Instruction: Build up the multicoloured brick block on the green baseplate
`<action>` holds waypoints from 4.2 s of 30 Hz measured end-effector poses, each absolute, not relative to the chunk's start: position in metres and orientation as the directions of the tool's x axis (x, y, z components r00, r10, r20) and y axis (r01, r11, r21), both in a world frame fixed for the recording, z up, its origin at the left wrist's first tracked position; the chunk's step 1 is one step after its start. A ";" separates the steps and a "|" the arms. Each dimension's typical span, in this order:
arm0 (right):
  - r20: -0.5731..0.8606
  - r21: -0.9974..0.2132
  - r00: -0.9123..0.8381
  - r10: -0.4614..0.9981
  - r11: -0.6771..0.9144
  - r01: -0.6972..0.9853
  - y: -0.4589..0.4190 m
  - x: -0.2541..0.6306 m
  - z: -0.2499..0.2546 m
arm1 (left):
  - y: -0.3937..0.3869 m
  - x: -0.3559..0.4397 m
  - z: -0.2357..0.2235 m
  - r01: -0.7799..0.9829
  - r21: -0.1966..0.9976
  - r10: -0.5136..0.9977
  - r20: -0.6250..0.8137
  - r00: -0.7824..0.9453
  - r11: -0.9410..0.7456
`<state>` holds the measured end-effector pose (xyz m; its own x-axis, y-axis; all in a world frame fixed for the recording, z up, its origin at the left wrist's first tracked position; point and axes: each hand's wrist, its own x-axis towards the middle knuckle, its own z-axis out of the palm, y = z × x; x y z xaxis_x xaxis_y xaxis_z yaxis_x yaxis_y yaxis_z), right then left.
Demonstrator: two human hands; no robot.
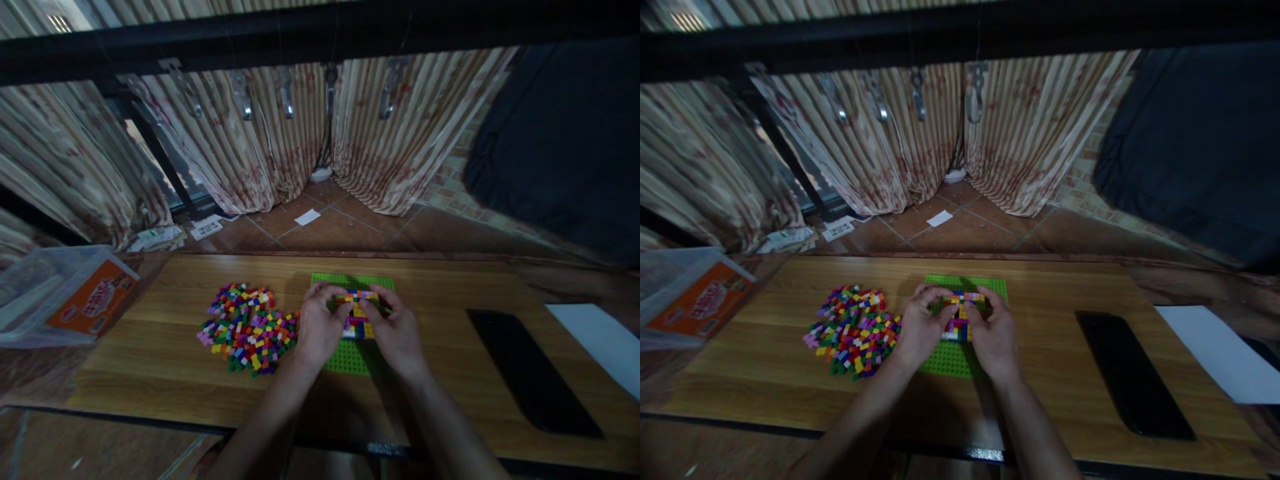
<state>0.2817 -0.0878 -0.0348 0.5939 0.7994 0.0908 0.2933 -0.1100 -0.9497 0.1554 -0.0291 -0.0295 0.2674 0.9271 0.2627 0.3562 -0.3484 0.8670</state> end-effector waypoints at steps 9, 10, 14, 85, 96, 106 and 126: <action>0.101 -0.912 0.606 0.789 -0.169 0.373 -0.081 0.274 -0.034 | -0.030 0.156 -0.027 0.310 0.896 0.932 0.234 0.275 -0.316; 0.107 -0.915 0.604 0.789 -0.160 0.371 -0.081 0.275 -0.035 | -0.030 0.157 -0.027 0.310 0.897 0.933 0.233 0.274 -0.315; 0.084 -0.923 0.598 0.797 -0.164 0.349 -0.078 0.276 -0.035 | -0.030 0.158 -0.027 0.311 0.898 0.936 0.233 0.264 -0.312; -0.013 -0.960 0.568 0.823 -0.170 0.223 -0.084 0.293 -0.038 | -0.032 0.146 -0.010 0.539 0.658 0.843 0.318 0.435 -0.526; 0.109 -0.913 0.592 0.799 -0.154 0.377 -0.083 0.273 -0.033 | -0.037 0.148 -0.014 0.569 0.667 0.874 0.317 0.368 -0.481; 0.117 -0.861 0.604 0.788 -0.222 0.457 -0.075 0.271 -0.033 | -0.039 0.149 -0.015 0.582 0.651 0.872 0.326 0.366 -0.487; 0.397 -0.843 0.621 0.676 0.002 0.538 -0.099 0.275 -0.018 | 0.011 0.070 0.001 0.326 0.917 0.955 0.278 -0.103 -0.232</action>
